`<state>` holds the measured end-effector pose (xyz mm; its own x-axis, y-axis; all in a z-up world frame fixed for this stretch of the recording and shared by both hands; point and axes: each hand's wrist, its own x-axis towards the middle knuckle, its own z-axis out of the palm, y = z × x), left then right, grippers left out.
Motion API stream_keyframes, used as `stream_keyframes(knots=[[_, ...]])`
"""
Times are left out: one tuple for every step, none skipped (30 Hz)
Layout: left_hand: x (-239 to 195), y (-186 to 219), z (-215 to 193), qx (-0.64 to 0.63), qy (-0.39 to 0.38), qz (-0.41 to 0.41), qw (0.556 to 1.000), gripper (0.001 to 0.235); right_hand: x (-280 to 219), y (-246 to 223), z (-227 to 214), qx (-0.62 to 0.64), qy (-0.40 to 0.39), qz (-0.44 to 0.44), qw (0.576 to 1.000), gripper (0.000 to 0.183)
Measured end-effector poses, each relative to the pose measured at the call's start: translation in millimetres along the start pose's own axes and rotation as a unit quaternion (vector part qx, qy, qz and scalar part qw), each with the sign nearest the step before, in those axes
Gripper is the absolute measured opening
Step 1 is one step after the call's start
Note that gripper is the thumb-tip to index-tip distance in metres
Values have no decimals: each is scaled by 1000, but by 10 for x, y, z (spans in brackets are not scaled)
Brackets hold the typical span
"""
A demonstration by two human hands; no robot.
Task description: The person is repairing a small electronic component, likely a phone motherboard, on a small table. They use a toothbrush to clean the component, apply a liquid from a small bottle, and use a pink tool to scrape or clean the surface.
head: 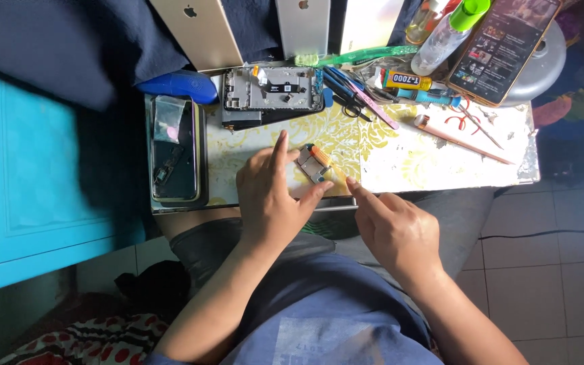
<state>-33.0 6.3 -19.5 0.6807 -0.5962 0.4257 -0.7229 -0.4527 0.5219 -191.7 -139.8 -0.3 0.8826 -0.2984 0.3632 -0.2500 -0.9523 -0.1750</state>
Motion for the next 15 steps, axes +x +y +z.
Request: stream_keyframes(knots=[[10, 4, -3, -1, -1, 1, 1000, 93, 13, -21, 15, 0, 0, 2, 1000, 37], [19, 9, -4, -1, 5, 2, 1000, 94, 32, -35, 30, -5, 3, 1, 1000, 36], [28, 17, -8, -2, 11, 3, 1000, 95, 51, -51, 42, -10, 6, 0, 1000, 36], [17, 23, -23, -2, 12, 7, 1000, 95, 53, -91, 85, -11, 9, 2, 1000, 36], [10, 33, -43, 13, 9, 6, 1000, 96, 57, -132, 119, -27, 25, 6, 999, 36], [47, 44, -38, 28, 13, 7, 1000, 96, 107, -134, 159, -47, 47, 6, 998, 37], [79, 53, -34, 27, 22, 13, 999, 96, 61, -104, 127, -51, 56, 4, 997, 37], [63, 61, -59, 33, 20, 25, 999, 94, -17, -106, 91, -23, 3, 31, 999, 41], [45, 63, -80, 40, 19, 37, 998, 92, -96, -109, 63, 5, -50, 57, 997, 48], [45, 44, -71, 40, 21, 37, 998, 92, -119, -101, 63, 5, -49, 56, 997, 48], [43, 24, -56, 41, 17, 35, 998, 93, -145, -88, 66, 6, -39, 51, 998, 46], [14, 16, -44, 41, 10, 31, 999, 93, -200, -85, 57, 7, -33, 47, 998, 45], [11, 21, -54, 40, 8, 30, 999, 93, -144, -101, 97, 7, -35, 48, 998, 45], [22, 25, -52, 43, 14, 33, 998, 90, -89, -113, 137, -3, -34, 49, 998, 46], [34, 29, -52, 45, 20, 37, 998, 88, -34, -127, 175, -12, -32, 50, 998, 48]])
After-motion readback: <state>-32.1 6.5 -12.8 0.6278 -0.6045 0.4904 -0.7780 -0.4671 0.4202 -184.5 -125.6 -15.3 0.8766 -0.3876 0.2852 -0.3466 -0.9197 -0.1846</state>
